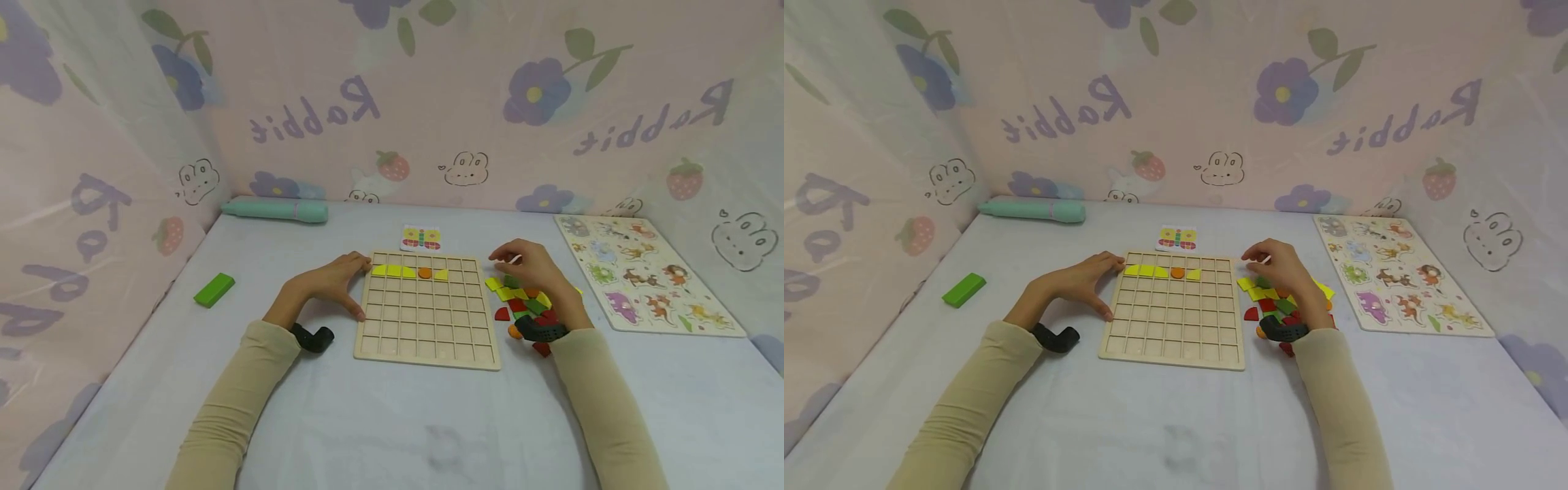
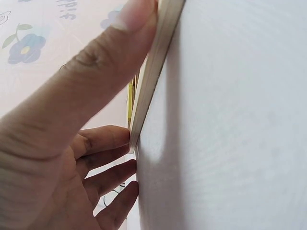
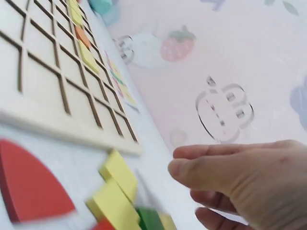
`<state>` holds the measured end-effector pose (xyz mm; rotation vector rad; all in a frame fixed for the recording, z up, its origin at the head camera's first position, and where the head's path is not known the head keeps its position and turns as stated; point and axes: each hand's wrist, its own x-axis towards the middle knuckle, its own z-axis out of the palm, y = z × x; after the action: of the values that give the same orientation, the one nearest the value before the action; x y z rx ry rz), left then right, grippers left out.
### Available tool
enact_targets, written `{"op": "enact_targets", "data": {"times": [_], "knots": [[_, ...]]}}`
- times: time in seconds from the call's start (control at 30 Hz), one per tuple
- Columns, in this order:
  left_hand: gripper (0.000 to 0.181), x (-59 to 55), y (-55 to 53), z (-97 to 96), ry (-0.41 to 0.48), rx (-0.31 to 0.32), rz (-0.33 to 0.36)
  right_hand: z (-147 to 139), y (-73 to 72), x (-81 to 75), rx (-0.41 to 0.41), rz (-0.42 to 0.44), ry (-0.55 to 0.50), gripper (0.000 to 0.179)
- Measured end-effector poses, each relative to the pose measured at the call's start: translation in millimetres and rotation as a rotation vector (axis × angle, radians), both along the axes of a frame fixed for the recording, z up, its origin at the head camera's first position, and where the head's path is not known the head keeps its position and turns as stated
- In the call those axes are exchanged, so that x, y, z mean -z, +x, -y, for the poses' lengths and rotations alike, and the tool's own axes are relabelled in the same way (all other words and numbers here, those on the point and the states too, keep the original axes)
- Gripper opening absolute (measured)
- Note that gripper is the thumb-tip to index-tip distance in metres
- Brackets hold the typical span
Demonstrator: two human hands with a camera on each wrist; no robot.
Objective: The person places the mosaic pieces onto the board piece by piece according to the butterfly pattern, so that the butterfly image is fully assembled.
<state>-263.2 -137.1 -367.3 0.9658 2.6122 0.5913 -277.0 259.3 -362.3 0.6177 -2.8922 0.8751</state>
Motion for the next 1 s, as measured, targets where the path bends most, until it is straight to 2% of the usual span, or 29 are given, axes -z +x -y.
{"op": "enact_targets", "data": {"times": [0.2, 0.33, 0.43, 0.6, 0.83, 1.0], "knots": [[0.1, -0.8, 1.0, 1.0, 0.0, -0.008, 0.008, -29.6, 3.7, 2.6, 0.114, 0.112, 0.026, 0.024], [0.101, 0.6, 0.0, 1.0, 0.003, -0.013, 0.013, -39.6, 3.3, 4.6, 0.122, 0.194, 0.048, 0.026], [0.101, 0.2, -0.1, 0.3, 0.001, -0.016, 0.015, -42.3, 2.8, 5.5, 0.11, 0.217, 0.054, 0.027], [0.1, -1.1, 1.0, -0.9, -0.003, -0.018, 0.02, -42.0, 2.7, 8.1, 0.104, 0.229, 0.035, 0.028], [0.101, -2.5, 2.0, -1.2, -0.005, -0.021, 0.026, -35.6, -0.6, 15.3, 0.11, 0.163, 0.029, 0.026], [0.101, -2.0, 1.4, -0.9, -0.009, -0.02, 0.023, -31.1, -2.0, 17.5, 0.14, 0.156, 0.027, 0.028]]}}
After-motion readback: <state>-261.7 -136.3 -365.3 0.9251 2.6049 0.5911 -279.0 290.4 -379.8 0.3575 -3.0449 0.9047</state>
